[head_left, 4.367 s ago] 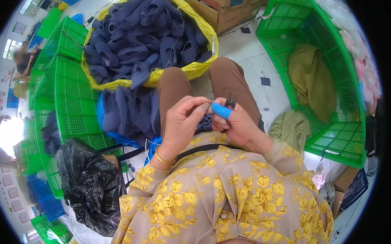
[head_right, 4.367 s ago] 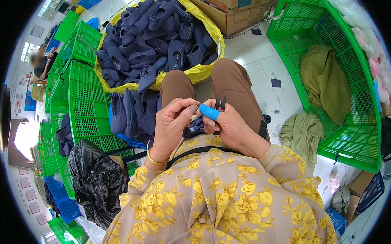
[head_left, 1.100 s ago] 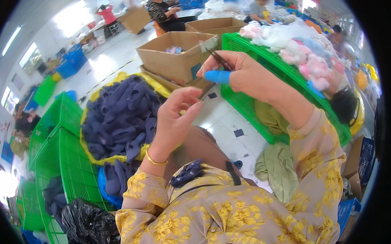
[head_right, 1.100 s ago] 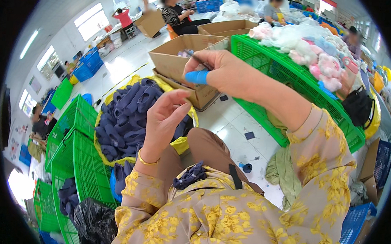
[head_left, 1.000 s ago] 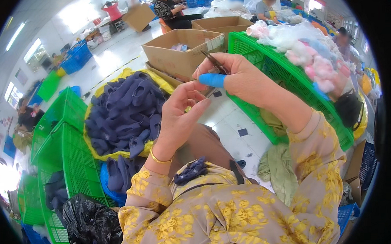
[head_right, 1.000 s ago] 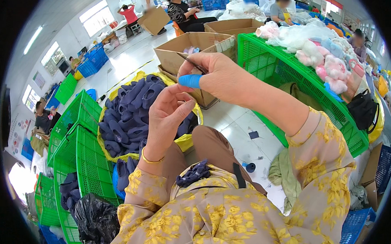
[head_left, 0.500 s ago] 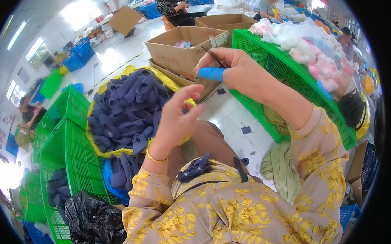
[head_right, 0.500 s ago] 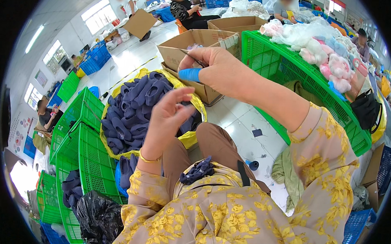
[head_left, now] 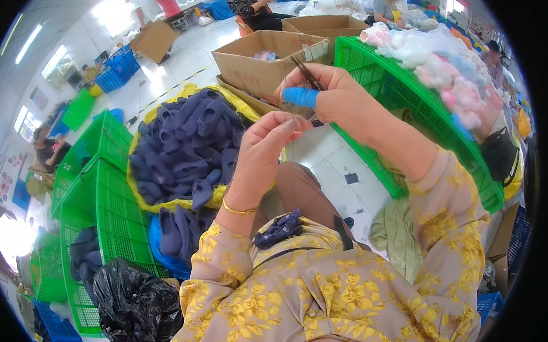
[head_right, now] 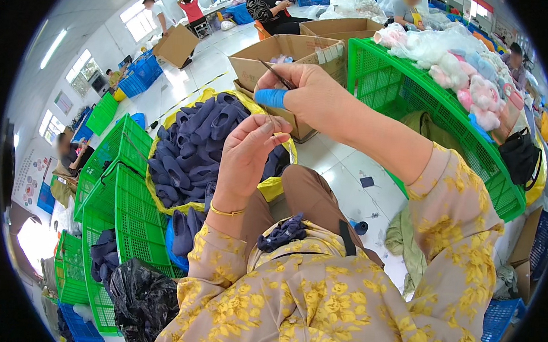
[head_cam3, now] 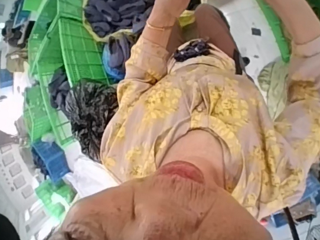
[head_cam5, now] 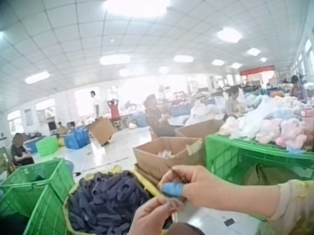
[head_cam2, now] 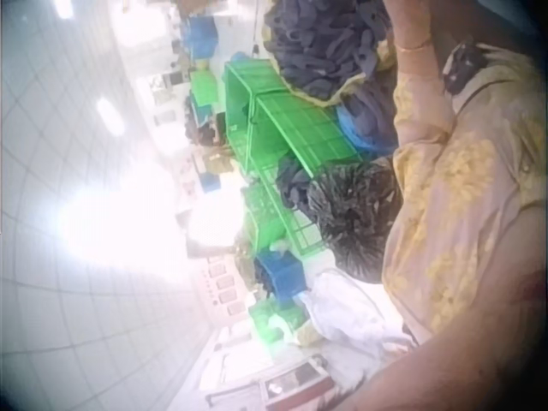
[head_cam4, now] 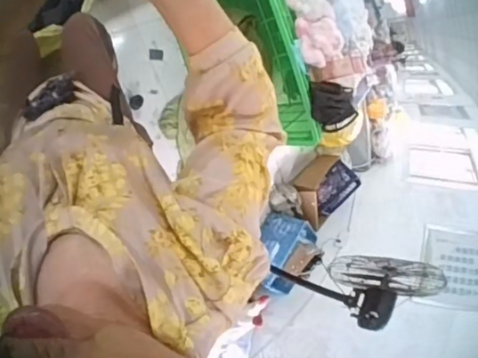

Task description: The person sits on the floor and trims loose threads and fabric from dark blue slippers using a small blue tool. They handle the slippers one at a time, picking them from a yellow basket, trimming edges, and placing them back.

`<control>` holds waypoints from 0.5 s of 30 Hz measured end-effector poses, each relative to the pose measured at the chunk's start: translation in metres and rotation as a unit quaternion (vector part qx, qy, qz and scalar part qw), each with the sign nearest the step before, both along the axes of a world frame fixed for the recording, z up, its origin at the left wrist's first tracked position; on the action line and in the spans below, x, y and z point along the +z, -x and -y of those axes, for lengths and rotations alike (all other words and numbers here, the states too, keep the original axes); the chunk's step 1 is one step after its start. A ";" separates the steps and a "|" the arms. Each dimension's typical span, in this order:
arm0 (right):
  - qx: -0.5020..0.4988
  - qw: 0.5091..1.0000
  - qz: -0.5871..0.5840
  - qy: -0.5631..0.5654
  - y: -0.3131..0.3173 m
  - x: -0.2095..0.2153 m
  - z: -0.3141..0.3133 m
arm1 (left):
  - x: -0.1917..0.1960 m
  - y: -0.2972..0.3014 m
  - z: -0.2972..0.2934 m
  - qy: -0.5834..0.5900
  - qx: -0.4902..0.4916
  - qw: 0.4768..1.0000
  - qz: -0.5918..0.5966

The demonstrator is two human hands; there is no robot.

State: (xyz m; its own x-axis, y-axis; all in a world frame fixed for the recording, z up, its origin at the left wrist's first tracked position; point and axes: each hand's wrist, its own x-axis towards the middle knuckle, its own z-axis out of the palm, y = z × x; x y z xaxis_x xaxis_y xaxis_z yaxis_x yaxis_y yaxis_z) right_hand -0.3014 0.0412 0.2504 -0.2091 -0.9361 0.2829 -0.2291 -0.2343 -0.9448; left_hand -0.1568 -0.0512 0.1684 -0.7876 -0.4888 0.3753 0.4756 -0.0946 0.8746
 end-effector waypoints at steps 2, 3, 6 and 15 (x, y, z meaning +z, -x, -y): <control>-0.009 1.000 -0.007 -0.002 0.001 0.000 0.000 | -0.001 0.000 -0.001 0.025 0.002 0.999 0.036; -0.014 1.000 -0.010 -0.003 0.002 0.000 0.000 | -0.001 0.000 -0.001 0.037 0.002 0.998 0.055; 0.011 1.000 -0.006 0.001 0.007 -0.008 0.002 | 0.006 0.001 0.000 0.007 0.048 0.998 0.048; 0.031 0.999 0.011 -0.022 0.000 -0.009 0.001 | 0.006 0.002 -0.002 0.046 0.076 0.996 -0.015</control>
State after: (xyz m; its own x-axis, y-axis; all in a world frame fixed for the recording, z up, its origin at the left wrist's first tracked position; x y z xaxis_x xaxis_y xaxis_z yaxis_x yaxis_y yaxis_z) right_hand -0.3016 0.0406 0.2417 -0.1551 -0.9592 0.2363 -0.1944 -0.2049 -0.9593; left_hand -0.1586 -0.0489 0.1744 -0.6948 -0.5633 0.4472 0.5048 0.0609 0.8611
